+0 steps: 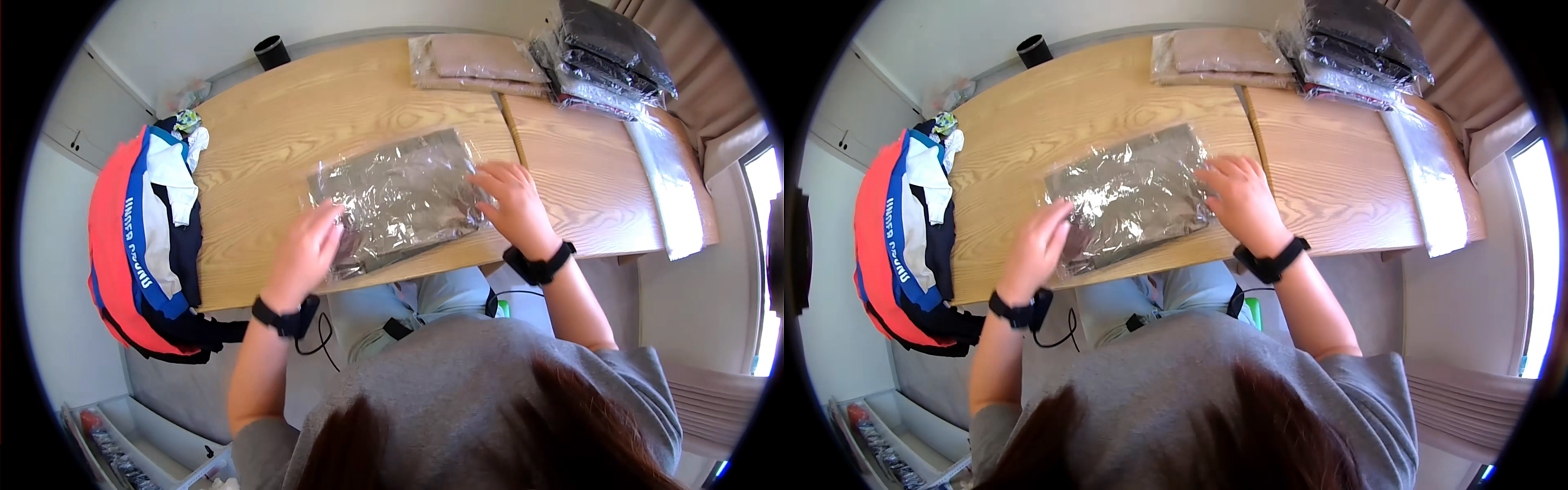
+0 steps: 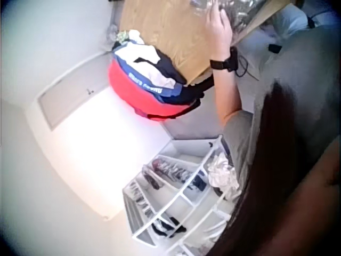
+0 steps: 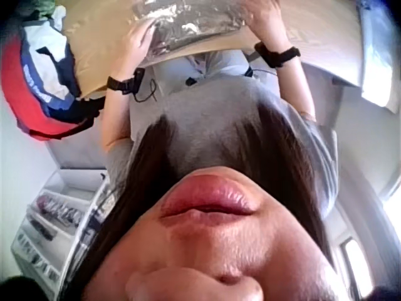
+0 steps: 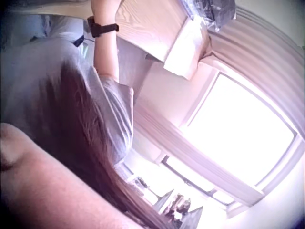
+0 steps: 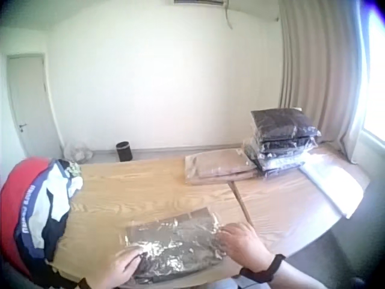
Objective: Folding a green jacket and placing it inside a transparent plastic bag on a wooden table.
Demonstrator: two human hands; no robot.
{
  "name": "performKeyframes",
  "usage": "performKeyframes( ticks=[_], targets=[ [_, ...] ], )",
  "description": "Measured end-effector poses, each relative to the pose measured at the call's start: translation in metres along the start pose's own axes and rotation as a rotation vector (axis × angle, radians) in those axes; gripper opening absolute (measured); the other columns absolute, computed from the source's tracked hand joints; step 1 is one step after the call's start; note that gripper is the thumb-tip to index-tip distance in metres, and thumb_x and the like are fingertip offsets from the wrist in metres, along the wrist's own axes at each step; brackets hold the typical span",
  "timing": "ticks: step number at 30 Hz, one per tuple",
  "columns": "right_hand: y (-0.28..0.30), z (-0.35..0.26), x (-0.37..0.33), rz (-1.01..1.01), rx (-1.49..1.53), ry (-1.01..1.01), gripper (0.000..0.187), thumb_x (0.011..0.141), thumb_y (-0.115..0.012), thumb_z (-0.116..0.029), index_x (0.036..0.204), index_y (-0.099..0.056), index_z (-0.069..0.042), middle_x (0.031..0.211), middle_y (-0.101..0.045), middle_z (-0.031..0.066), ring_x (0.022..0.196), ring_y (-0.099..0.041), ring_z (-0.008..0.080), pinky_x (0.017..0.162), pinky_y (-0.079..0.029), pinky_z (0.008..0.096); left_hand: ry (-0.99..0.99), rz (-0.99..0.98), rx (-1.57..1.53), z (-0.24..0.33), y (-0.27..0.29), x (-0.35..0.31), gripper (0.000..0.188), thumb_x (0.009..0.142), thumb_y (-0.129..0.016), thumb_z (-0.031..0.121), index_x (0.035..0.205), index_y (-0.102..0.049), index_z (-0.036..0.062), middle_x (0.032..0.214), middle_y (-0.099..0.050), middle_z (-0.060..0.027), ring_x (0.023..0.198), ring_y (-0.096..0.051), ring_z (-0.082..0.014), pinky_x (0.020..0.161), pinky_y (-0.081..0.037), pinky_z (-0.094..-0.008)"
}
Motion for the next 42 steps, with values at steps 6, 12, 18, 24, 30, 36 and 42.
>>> performKeyframes(
  ticks=[6, 12, 18, 24, 30, 36, 42],
  targets=[
    [-0.009, 0.004, -0.037, -0.016, 0.221, -0.013, 0.033, 0.075, -0.069, -0.011, 0.108, -0.064, -0.008, 0.115, -0.061, 0.0098, 0.109, -0.054, 0.0306, 0.095, -0.042, 0.0399, -0.003, -0.132, 0.198, 0.033, -0.009, -0.038, 0.045, 0.081, -0.066, 0.022, 0.121, -0.055, 0.0036, 0.125, -0.055, -0.0145, 0.116, -0.053, -0.0295, 0.095, -0.044, -0.0375],
    [-0.007, 0.010, -0.042, -0.092, 0.323, -0.065, 0.052, 0.074, -0.073, -0.013, 0.124, -0.056, -0.008, 0.133, -0.051, 0.0116, 0.120, -0.048, 0.0312, 0.099, -0.041, 0.0365, -0.034, -0.054, 0.233, 0.020, -0.021, -0.040, 0.039, 0.083, -0.064, 0.020, 0.118, -0.056, 0.0038, 0.127, -0.055, -0.0106, 0.118, -0.052, -0.0259, 0.093, -0.047, -0.0356],
    [0.009, 0.010, -0.030, -0.116, 0.419, -0.073, 0.070, 0.065, -0.079, -0.013, 0.129, -0.051, -0.008, 0.121, -0.056, 0.0120, 0.113, -0.052, 0.0293, 0.097, -0.042, 0.0382, 0.162, -0.145, -0.083, 0.003, 0.021, -0.018, 0.029, 0.096, -0.049, 0.027, 0.103, -0.059, 0.0012, 0.073, -0.059, -0.0193, 0.066, -0.060, -0.0323, 0.059, -0.044, -0.0380],
    [0.023, 0.004, 0.015, 0.030, 0.522, 0.099, 0.058, 0.061, -0.082, -0.009, 0.116, -0.061, -0.005, 0.112, -0.058, 0.0091, 0.106, -0.053, 0.0256, 0.095, -0.041, 0.0335, 0.498, -0.077, -0.459, -0.004, 0.086, 0.013, 0.035, 0.093, -0.054, 0.034, 0.097, -0.064, 0.0010, 0.064, -0.049, 0.0051, 0.054, -0.044, -0.0039, 0.049, -0.036, -0.0194],
    [0.006, 0.007, 0.066, 0.011, 0.627, -0.117, 0.045, 0.076, -0.076, -0.025, 0.108, -0.061, 0.002, 0.100, -0.066, 0.0160, 0.091, -0.061, 0.0274, 0.087, -0.046, 0.0340, 0.535, 0.037, -0.525, -0.052, 0.091, 0.040, 0.035, 0.093, -0.052, 0.038, 0.101, -0.065, 0.0058, 0.076, -0.056, 0.0053, 0.065, -0.049, -0.0034, 0.055, -0.037, -0.0199],
    [-0.024, 0.027, 0.068, -0.200, 0.647, -0.298, 0.042, 0.076, -0.076, -0.016, 0.108, -0.059, 0.004, 0.103, -0.066, 0.0127, 0.093, -0.062, 0.0216, 0.086, -0.046, 0.0313, 0.429, 0.025, -0.879, -0.067, 0.045, 0.011, 0.049, 0.084, -0.070, 0.025, 0.122, -0.052, -0.0005, 0.118, -0.059, -0.0093, 0.106, -0.054, -0.0142, 0.091, -0.043, -0.0301],
    [-0.026, 0.007, 0.061, -0.065, 0.466, -0.243, 0.033, 0.085, -0.066, -0.028, 0.089, -0.057, 0.003, 0.080, -0.062, 0.0221, 0.074, -0.058, 0.0362, 0.070, -0.046, 0.0383, 0.426, 0.080, -0.611, -0.086, 0.023, 0.004, 0.039, 0.085, -0.070, 0.024, 0.110, -0.058, -0.0028, 0.103, -0.066, -0.0083, 0.091, -0.058, -0.0132, 0.083, -0.046, -0.0293]
  ],
)
Point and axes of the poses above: each hand's wrist, its own x-axis towards the middle knuckle, its own y-axis out of the back of the hand, z = x × y, the point moved 2 cm from there along x, towards the middle knuckle
